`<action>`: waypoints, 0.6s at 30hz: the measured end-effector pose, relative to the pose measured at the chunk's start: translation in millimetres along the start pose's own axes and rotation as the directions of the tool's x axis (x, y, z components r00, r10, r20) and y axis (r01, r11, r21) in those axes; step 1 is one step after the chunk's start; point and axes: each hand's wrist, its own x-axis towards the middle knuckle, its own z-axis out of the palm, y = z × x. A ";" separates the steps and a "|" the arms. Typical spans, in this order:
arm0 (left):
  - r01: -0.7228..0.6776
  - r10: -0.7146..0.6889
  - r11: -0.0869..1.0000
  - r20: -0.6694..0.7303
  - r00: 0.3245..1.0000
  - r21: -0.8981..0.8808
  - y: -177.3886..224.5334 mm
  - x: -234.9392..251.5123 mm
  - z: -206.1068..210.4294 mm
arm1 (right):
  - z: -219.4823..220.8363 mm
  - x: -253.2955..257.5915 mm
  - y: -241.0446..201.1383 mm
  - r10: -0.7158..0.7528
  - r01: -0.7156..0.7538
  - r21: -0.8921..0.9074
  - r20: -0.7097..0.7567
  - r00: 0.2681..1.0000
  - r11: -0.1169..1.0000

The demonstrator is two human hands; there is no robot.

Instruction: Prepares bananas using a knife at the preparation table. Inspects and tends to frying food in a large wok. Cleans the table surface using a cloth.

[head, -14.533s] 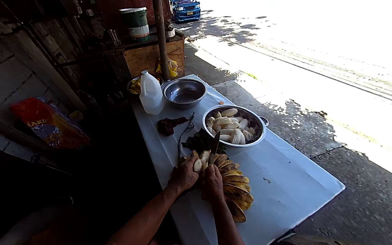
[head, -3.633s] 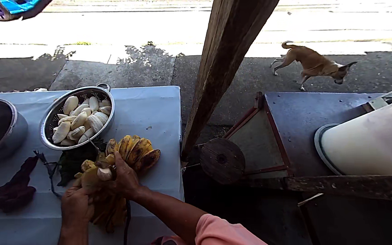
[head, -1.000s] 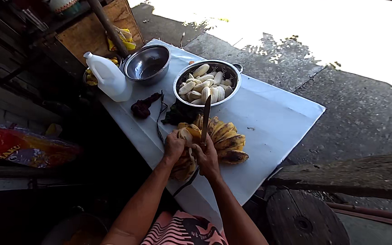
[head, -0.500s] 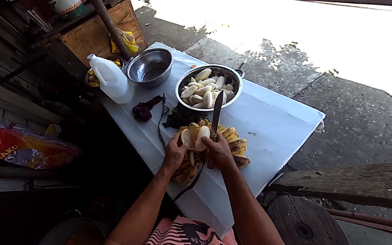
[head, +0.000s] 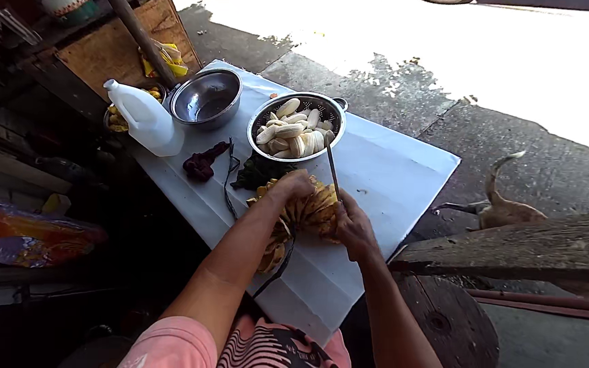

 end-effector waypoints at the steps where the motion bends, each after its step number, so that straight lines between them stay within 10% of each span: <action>1: 0.021 -0.020 0.999 0.029 0.999 -0.027 -0.9 2.1 -1.8 | 0.2 -9.3 5.4 -0.006 0.006 -0.089 0.000 1.000 0.996; 11: -0.268 0.219 0.785 -0.154 0.964 -0.559 -31.0 -32.4 14.1 | 17.3 -19.5 -8.2 0.007 0.029 -0.436 0.081 0.997 0.900; 18: -0.309 -0.065 0.543 -0.407 0.911 -0.780 -57.6 -58.1 31.4 | 68.1 -9.5 -22.5 0.013 -0.087 0.366 0.199 0.980 0.927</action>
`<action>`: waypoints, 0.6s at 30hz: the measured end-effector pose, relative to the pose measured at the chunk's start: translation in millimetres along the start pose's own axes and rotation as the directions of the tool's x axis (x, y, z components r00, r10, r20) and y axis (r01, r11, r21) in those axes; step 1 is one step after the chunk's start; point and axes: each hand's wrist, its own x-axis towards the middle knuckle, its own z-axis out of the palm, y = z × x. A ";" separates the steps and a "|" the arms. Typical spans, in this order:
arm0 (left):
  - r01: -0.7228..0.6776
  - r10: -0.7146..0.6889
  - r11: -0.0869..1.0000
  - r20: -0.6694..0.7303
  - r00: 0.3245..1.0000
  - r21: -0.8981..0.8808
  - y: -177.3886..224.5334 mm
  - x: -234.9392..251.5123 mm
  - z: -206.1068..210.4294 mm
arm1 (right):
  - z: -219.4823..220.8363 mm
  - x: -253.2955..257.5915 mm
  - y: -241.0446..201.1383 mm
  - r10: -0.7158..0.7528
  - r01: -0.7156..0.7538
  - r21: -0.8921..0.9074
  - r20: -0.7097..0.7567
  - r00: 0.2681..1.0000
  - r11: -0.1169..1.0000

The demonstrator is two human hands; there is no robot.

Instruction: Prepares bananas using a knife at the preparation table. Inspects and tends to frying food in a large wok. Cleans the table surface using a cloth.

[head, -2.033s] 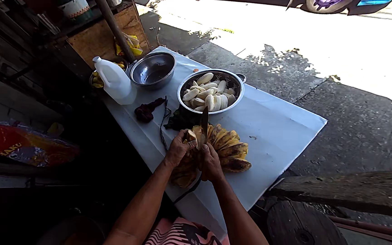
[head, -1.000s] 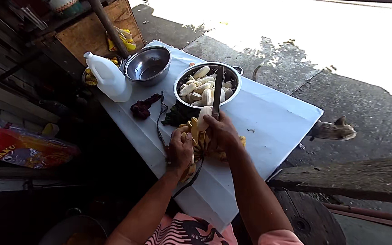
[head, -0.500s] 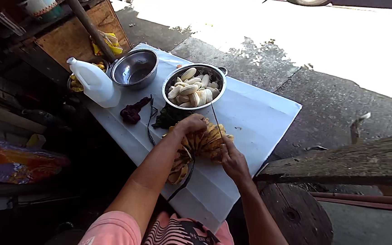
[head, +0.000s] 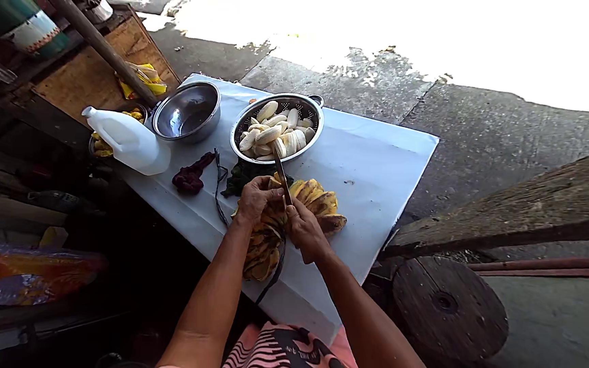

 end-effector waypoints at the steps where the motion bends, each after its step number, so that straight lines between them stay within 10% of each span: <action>1: 0.018 -0.019 1.000 -0.058 0.998 -0.018 -1.5 -0.1 0.1 | 6.6 -3.3 3.9 0.009 -0.013 0.114 0.034 0.999 0.993; 8: -0.124 0.125 0.992 0.048 0.991 -0.039 -16.0 -13.2 -19.4 | 23.7 16.8 27.4 0.061 -0.029 0.542 -0.042 0.997 0.840; 13: -0.148 0.167 0.809 0.019 0.986 0.569 -4.4 -15.9 -0.3 | 22.7 20.1 29.3 0.035 -0.006 0.560 -0.041 0.999 0.828; 18: -0.225 0.259 0.574 0.086 0.962 0.788 0.3 -45.9 4.5 | 19.3 21.8 19.2 0.051 0.003 0.527 -0.088 0.995 0.850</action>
